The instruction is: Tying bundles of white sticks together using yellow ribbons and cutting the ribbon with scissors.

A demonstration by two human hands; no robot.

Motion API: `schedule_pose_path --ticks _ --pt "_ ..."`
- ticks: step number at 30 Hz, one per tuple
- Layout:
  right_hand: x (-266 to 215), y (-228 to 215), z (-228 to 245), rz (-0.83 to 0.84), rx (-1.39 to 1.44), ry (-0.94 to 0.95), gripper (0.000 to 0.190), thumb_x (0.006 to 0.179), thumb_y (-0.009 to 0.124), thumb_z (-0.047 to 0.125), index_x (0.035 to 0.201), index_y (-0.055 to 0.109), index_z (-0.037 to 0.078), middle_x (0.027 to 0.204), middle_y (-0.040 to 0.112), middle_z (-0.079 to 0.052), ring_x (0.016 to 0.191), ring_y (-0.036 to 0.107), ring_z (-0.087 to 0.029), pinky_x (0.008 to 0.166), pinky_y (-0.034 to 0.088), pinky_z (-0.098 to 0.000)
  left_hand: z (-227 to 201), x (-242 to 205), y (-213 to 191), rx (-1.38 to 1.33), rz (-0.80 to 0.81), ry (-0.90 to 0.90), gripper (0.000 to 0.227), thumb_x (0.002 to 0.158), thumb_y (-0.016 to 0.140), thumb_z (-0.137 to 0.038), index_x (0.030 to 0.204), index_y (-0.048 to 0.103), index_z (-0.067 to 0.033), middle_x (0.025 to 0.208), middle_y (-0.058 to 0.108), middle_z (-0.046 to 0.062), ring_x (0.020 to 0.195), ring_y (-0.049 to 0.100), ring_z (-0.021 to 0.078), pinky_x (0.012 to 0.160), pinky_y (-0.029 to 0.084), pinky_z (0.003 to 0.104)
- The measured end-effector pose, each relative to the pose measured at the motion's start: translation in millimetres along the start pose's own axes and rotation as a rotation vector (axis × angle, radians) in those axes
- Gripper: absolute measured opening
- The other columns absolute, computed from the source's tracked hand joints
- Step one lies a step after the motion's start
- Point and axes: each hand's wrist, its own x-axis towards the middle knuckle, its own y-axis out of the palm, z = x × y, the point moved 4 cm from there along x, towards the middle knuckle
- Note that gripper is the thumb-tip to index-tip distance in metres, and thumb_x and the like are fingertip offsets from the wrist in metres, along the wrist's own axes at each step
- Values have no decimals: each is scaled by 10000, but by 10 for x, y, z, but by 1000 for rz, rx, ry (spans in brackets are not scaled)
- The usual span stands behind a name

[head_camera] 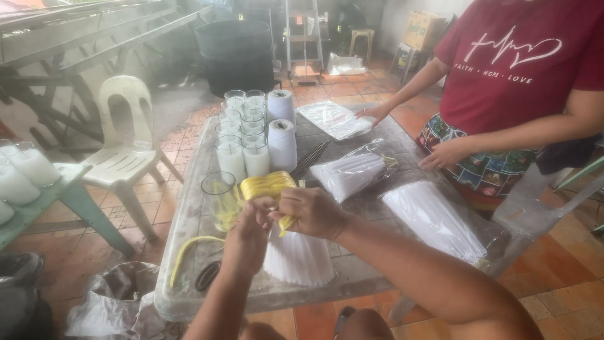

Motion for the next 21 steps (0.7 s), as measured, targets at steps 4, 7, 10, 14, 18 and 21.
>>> schedule_pose_path --ticks 4,7,10,14,18,21 --pt "12 -19 47 -11 13 47 323 983 607 358 733 489 190 709 511 56 563 586 -133 510 549 -244 68 78 17 -40 -70 -21 462 1086 397 -506 821 490 -139 803 580 84 833 559 240 905 389 383" --pt "75 -55 114 28 14 45 321 958 635 342 714 489 194 680 514 55 554 596 -133 500 552 -250 176 199 -105 -52 -147 -121 490 1081 409 -542 824 489 -133 777 499 16 784 529 198 806 377 359" --pt "73 -60 95 23 38 56 329 976 601 287 691 472 183 668 542 40 540 587 -123 498 548 -242 272 93 -166 25 -137 -90 535 1071 427 -545 799 555 -103 826 588 88 887 636 255 921 418 392" --pt "118 -112 162 6 75 210 331 994 573 205 699 465 99 679 467 14 557 450 -130 458 447 -285 -102 -482 422 949 -64 500 456 1053 285 -349 746 533 -119 704 560 0 650 516 156 653 405 304" --pt "162 -74 76 10 147 366 406 989 603 176 656 379 113 616 416 -5 541 392 -147 481 378 -318 -131 -477 538 1168 -7 704 410 1064 357 -286 717 485 -109 731 551 6 693 443 191 705 323 355" --pt "217 -31 154 46 232 329 405 957 644 144 663 368 115 616 403 -4 555 358 -143 512 337 -338 -209 -656 980 1305 12 927 396 1070 389 -286 730 489 -110 738 528 61 660 463 272 645 304 429"
